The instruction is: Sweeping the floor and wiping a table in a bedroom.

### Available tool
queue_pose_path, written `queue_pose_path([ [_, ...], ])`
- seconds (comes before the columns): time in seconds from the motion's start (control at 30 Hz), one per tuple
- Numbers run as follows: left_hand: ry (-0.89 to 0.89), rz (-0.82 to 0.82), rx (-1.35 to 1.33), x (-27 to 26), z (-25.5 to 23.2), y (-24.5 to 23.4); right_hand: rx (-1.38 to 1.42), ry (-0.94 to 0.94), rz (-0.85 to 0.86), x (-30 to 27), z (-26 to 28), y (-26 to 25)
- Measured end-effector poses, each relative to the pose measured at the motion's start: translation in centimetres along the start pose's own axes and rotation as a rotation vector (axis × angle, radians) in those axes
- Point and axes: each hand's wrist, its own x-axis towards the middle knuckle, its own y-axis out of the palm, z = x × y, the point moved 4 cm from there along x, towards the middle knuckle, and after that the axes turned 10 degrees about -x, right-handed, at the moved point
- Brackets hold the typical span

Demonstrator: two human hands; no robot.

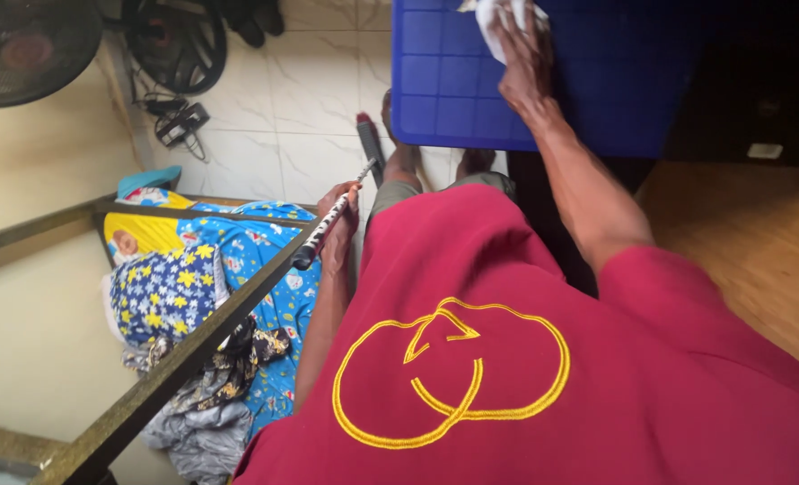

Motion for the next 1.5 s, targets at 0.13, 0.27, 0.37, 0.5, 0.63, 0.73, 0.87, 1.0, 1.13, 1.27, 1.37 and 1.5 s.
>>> queue_pose_path([
  [0.13, 0.039, -0.004, -0.054, -0.2, 0.6, -0.2, 0.07, -0.027, 0.11, 5.3, 6.2, 4.4],
  [0.27, 0.052, -0.018, -0.046, -0.1, 1.1, -0.7, 0.116, -0.096, 0.212, 5.4, 11.2, 9.2],
  [0.37, 0.015, -0.022, -0.041, 0.0, 1.3, -1.3, 0.068, -0.351, 0.362, 3.2, 15.0, 6.2],
  [0.5, -0.025, -0.02, -0.063, 0.4, 2.0, -1.7, 0.001, -0.448, 0.269, -3.7, 13.5, 5.0],
  [0.63, 0.127, -0.004, -0.009, 0.9, 2.9, -1.5, 0.152, -0.252, 0.385, -8.0, 10.1, 0.3],
  [0.73, 0.212, 0.018, 0.009, 1.0, 2.6, -2.0, 0.162, -0.014, 0.261, -9.7, 5.2, -0.9],
  [0.87, 0.142, 0.054, 0.02, 1.8, 2.5, -1.9, 0.026, -0.023, -0.087, -8.6, 0.1, -2.2],
  [1.0, 0.175, 0.052, 0.063, 1.7, 4.4, -1.4, -0.199, -0.008, -0.185, -4.4, 0.5, -0.2],
  [1.13, 0.223, 0.037, 0.064, 1.6, 3.9, -1.1, -0.002, 0.03, -0.031, 0.3, 5.1, 1.3],
  [1.27, 0.28, 0.013, 0.117, 0.9, 5.4, -0.7, 0.12, -0.166, 0.075, -0.5, 9.2, 6.5],
  [1.37, 0.287, -0.012, 0.132, 0.9, 5.2, -0.5, 0.244, -0.183, 0.262, -4.5, 11.1, 6.2],
  [1.5, 0.252, -0.021, 0.106, 1.1, 4.2, -0.5, 0.187, -0.4, 0.24, -9.1, 10.9, 0.8],
])
